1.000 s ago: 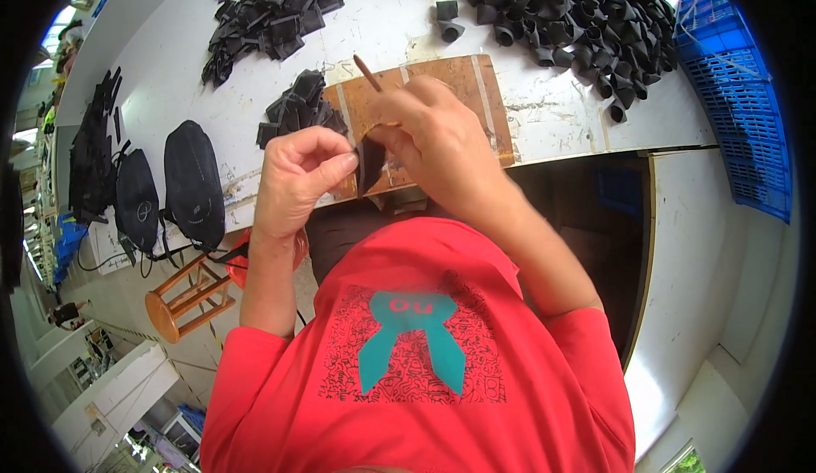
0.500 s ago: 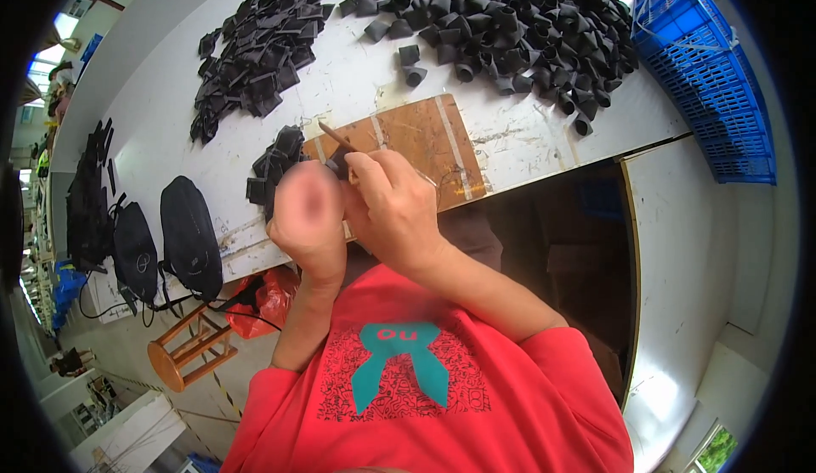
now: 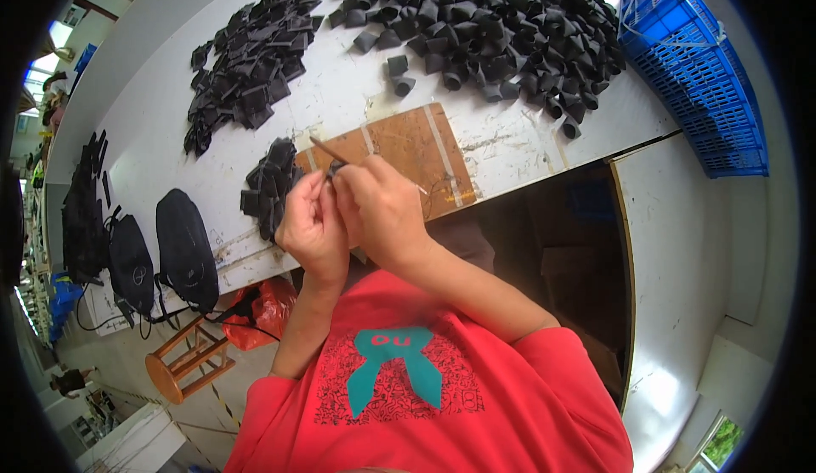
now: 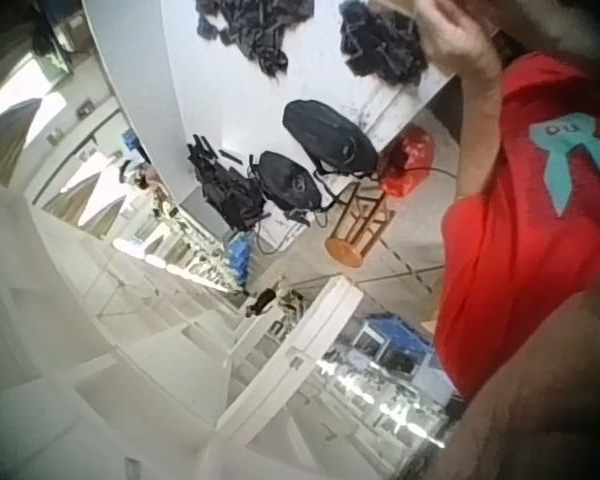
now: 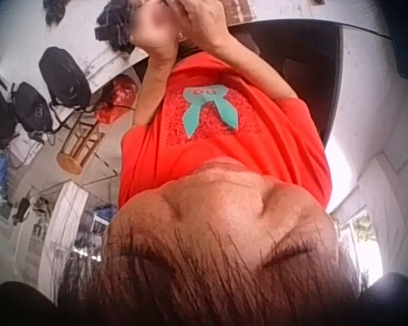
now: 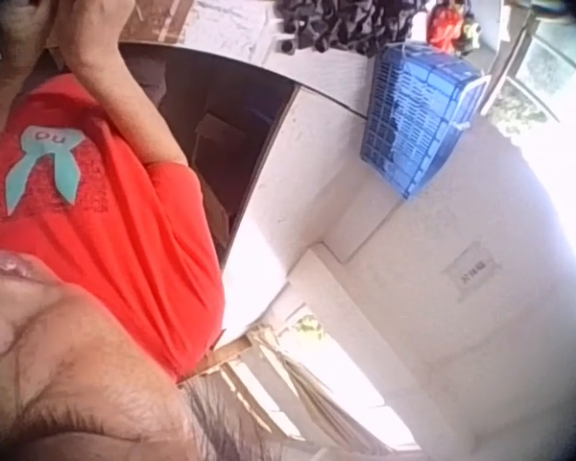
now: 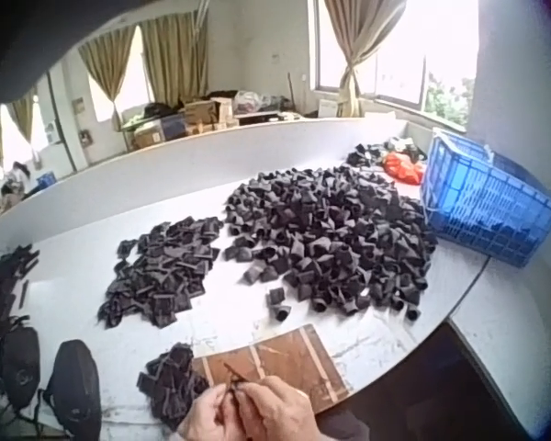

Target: Assembling small black rubber or plastic components by hand at a workbench.

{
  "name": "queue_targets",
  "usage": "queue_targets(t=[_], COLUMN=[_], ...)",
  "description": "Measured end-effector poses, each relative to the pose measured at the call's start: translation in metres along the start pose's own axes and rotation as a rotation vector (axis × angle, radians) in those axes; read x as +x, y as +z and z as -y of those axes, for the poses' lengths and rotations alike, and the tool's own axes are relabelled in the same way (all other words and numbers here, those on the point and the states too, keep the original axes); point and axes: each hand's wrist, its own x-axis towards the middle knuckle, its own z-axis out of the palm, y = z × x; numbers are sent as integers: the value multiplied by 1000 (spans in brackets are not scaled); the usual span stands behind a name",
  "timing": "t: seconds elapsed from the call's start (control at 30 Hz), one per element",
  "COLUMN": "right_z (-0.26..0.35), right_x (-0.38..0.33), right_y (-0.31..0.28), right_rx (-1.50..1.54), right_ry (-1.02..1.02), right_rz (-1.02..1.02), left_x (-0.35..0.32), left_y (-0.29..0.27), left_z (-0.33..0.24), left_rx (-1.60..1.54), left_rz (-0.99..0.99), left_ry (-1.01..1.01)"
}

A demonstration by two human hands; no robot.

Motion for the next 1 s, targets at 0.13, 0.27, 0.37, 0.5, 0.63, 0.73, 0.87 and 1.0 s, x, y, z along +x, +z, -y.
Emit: queue_targets(t=[0.13,0.27,0.37,0.5,0.63,0.73,0.87,1.0], right_z=[6,-1,1,-10,6,-8,-3,6], right_x=[6,6,2,-2,8,8,9,38], right_y=[-6,-4,3,10,-12,-18,-18,-38], right_rx=[306,300,-93,-3,898,1475,1787,929], right_ry=[219,160,-36,71,771,1009,972,755], right_rz=[50,36,3,-47,167,333,418,528], left_x=[0,1,2,16,26,22,17,36], left_y=[0,-1,0,-13,-35,-32,-23,-25], left_z=[-1,-2,0,-16,1,-5,-30,1], left_rx=[-323,-115,-72,-776,-1766,-1047,-493,-1502], left_rz=[40,31,-28,51,354,313,124,216], left_ry=[-256,-31,3,-815,-1124,-855,-436,-980])
